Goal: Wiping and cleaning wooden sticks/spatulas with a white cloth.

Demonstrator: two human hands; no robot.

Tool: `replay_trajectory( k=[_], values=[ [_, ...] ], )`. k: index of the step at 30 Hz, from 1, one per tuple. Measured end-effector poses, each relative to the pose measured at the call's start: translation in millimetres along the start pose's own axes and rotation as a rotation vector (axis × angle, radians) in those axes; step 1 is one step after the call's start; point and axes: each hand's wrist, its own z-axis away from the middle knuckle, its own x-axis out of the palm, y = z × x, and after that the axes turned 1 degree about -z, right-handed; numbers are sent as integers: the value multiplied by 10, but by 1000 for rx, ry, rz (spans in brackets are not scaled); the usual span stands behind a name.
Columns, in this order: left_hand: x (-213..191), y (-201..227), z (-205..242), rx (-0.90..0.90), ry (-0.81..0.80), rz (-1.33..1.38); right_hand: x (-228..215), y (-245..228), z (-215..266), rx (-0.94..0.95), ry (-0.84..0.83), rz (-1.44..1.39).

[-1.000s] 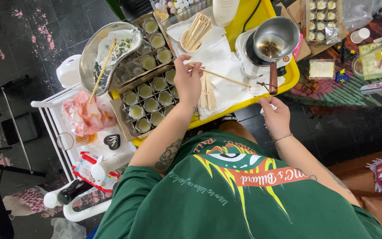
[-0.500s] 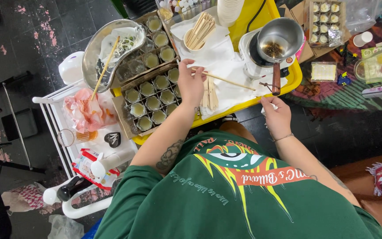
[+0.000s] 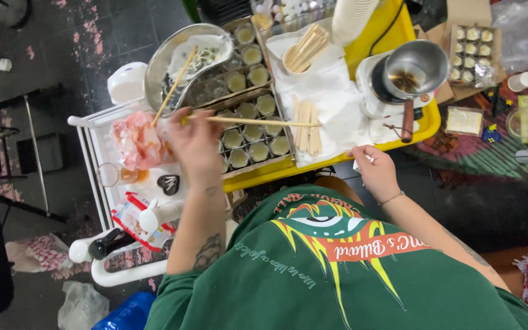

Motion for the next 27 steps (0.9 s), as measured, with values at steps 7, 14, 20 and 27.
replay_trajectory(
  k=[7,14,20,27],
  values=[
    [-1137,941,119,385,286,-113,307,-76,-141,-146,-83,197],
    [-1477,843,298,527,466,-290,422,0,-282,-173,18,251],
    [-1485,439,122,575,495,-395,467,-11,-303,-167,38,267],
    [-1345,180,-63,562,517,-471,466,68,-329,-256,67,271]
  ],
)
